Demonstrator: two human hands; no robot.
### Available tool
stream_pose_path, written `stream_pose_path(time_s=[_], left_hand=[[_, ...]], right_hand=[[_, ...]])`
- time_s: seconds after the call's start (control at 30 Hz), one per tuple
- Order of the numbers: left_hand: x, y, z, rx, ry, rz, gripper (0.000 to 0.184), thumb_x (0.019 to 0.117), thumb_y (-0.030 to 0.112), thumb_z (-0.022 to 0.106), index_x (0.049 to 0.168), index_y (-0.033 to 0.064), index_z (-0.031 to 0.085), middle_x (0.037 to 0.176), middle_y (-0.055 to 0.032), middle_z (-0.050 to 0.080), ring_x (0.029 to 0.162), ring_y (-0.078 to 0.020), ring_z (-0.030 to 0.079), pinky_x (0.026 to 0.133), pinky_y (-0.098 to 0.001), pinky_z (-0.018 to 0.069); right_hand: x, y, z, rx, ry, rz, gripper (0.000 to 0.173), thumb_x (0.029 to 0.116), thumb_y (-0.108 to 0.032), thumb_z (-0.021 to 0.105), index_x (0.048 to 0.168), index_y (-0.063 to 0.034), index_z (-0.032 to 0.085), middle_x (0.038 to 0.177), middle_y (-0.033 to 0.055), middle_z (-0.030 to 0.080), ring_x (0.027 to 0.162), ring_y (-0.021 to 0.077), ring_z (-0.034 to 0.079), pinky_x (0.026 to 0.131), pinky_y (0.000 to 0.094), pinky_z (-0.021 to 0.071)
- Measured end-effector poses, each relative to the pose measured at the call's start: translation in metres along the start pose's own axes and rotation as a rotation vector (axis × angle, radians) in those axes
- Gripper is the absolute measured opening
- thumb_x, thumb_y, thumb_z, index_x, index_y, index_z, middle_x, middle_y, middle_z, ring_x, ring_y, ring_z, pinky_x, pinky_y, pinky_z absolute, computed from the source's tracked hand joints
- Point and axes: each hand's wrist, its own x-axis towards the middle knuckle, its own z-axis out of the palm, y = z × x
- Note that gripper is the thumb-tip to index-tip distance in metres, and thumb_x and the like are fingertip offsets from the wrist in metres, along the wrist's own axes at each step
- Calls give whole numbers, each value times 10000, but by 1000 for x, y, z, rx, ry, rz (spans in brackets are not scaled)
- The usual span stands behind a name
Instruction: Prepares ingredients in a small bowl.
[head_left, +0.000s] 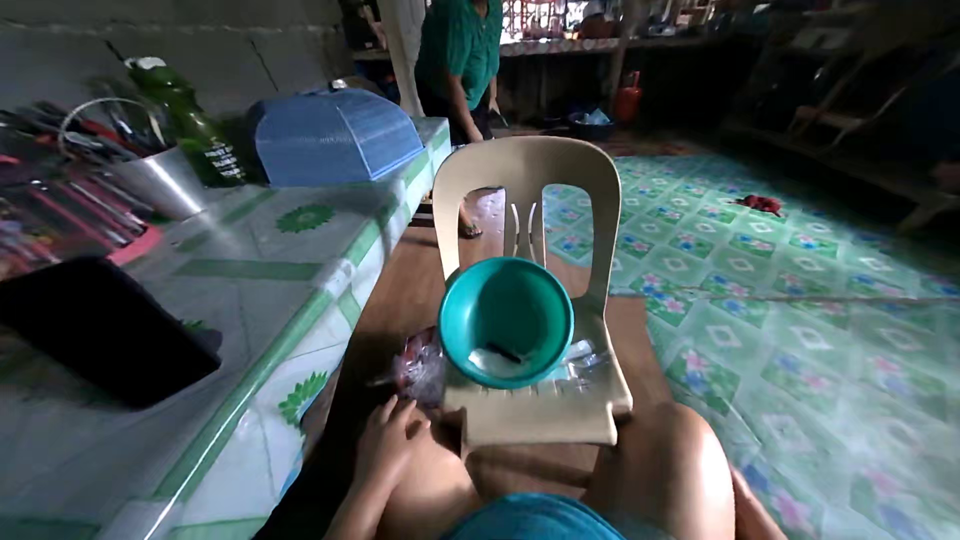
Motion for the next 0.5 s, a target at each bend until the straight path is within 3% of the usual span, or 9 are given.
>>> stream_pose_path(time_s=[0.03, 0.1, 0.17, 0.23, 0.3, 0.37, 0.43, 0.5], left_hand=[[-1, 1, 0, 21, 1, 7, 542, 975, 486, 637, 1437, 204, 612, 1621, -137, 383, 1500, -380, 326, 1198, -567, 304], [-2, 1, 0, 36, 2, 24, 547, 976, 496, 631, 1436, 201, 613, 1624, -147, 375, 1501, -387, 324, 1196, -573, 306], [-2, -1, 1, 27, 3, 33, 545, 973, 493, 631, 1428, 194, 620, 1617, -153, 383, 1492, -394, 337, 1189, -580, 311], [-2, 0, -1, 11, 2, 28, 528, 979, 491, 622, 1419, 199, 625, 1612, -141, 395, 1489, -378, 348, 1187, -581, 316], [-1, 1, -1, -23, 15, 28, 507, 982, 471, 624, 1403, 189, 638, 1601, -143, 410, 1485, -375, 354, 1183, -589, 313], [0, 1, 0, -27, 27, 37, 499, 978, 464, 629, 1390, 182, 648, 1590, -153, 422, 1479, -379, 362, 1180, -585, 317], [1, 1, 1, -22, 29, 35, 500, 981, 469, 622, 1393, 187, 645, 1593, -146, 421, 1481, -374, 360, 1175, -583, 325], [-1, 1, -1, -20, 10, 23, 507, 989, 473, 608, 1407, 187, 632, 1605, -137, 405, 1488, -369, 350, 1176, -589, 319]], right_hand=[[35, -1, -9, -53, -12, 159, 452, 1145, -260, 241, 1427, 2, 478, 1231, 70, 654, 1089, 61, 628, 989, 266, 512], [110, 23, -22, -174, 45, 360, 449, 1138, -294, 214, 1295, -38, 547, 1073, 64, 661, 945, 84, 633, 870, 297, 530], [173, 75, -68, -200, -109, 330, 487, 1128, -361, 281, 1268, -35, 615, 1054, 71, 716, 927, 119, 686, 835, 342, 582], [202, 83, -76, -228, -175, 202, 417, 1110, -308, 396, 1307, -10, 611, 1137, 94, 724, 990, 153, 701, 883, 358, 581], [202, 52, -41, -274, -90, 44, 322, 1079, -183, 492, 1297, 31, 595, 1050, 128, 736, 883, 176, 734, 826, 354, 616], [188, 22, 0, -434, -150, -34, 295, 1042, -76, 528, 1306, 42, 587, 1036, 148, 702, 845, 183, 711, 821, 376, 606], [177, 7, 37, -706, -412, -30, 277, 1021, -71, 590, 1282, 16, 619, 1079, 170, 705, 918, 225, 710, 886, 444, 588], [168, 14, 69, -949, -772, -112, 273, 1013, -147, 624, 1253, -32, 684, 1168, 151, 716, 1078, 253, 693, 991, 481, 539]])
